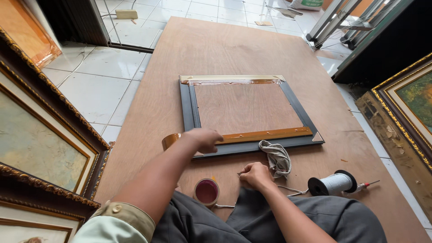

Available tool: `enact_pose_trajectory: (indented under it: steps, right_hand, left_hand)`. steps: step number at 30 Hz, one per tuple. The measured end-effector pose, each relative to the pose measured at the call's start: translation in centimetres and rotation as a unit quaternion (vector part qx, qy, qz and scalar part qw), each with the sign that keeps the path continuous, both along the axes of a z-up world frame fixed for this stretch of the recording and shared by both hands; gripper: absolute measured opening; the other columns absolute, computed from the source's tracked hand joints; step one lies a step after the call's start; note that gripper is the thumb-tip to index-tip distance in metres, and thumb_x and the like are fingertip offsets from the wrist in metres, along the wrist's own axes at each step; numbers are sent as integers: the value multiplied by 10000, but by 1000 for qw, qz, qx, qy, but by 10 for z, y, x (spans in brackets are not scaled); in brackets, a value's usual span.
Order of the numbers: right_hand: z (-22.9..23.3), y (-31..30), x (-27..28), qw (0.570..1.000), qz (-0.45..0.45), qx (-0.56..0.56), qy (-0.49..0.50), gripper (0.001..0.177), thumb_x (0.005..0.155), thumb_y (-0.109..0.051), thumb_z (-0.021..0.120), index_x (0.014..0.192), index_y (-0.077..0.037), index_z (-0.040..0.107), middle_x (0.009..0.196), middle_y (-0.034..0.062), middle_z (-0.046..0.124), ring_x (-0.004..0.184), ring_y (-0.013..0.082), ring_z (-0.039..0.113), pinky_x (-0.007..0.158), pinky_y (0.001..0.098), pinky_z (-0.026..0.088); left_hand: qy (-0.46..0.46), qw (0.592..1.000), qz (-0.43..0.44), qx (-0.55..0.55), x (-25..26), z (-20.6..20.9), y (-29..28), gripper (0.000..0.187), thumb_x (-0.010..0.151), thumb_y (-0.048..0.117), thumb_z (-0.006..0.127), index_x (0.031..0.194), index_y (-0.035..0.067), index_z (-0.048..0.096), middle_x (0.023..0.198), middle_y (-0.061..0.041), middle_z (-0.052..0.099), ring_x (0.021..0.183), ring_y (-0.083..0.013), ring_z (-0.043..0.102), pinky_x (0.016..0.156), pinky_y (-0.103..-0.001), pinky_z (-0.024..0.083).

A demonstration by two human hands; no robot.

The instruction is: The person applies brown and gold tape to the edges of a rectangular frame lying on a wooden board. They smooth the tape with a cloth, flip the frame to work on the opposite side, and continue taping and smoothing the edges.

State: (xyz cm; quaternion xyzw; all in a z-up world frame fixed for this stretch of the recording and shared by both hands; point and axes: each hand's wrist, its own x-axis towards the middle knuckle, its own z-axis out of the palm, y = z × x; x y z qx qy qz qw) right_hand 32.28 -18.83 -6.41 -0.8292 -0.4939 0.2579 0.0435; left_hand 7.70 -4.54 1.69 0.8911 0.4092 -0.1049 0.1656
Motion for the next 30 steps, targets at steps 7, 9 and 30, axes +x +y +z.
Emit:
enact_pose_trajectory:
  steps: [7,9,30]
  right_hand:
    - [14,27,-58,979,-42,60,191,282,928,-360,890,1167,-221,833,884,120,845,843,225,800,600,324,733]
    - [17,42,-79,959,-56,89,262,343,976,-340,884,1254,-145,838,1105,159,860,953,236,797,663,369,753]
    - [21,116,-147,953,-61,135,264,391,845,-310,932,1213,-198,859,943,155,827,831,223,812,572,315,715]
  left_hand:
    - [27,989,137,-48,-91,13,20,955,776,677,831,1618,282,610,1466,-114,758,1402,-338,699,1165,-546,575]
    - [-78,974,186,-108,-105,20,18,978,849,661,797,1642,142,555,1551,-188,706,1517,-385,608,1278,-551,490]
    - [-124,939,246,-204,-131,-18,62,350,824,530,793,1032,276,914,1002,-71,850,1075,-257,768,927,-385,594]
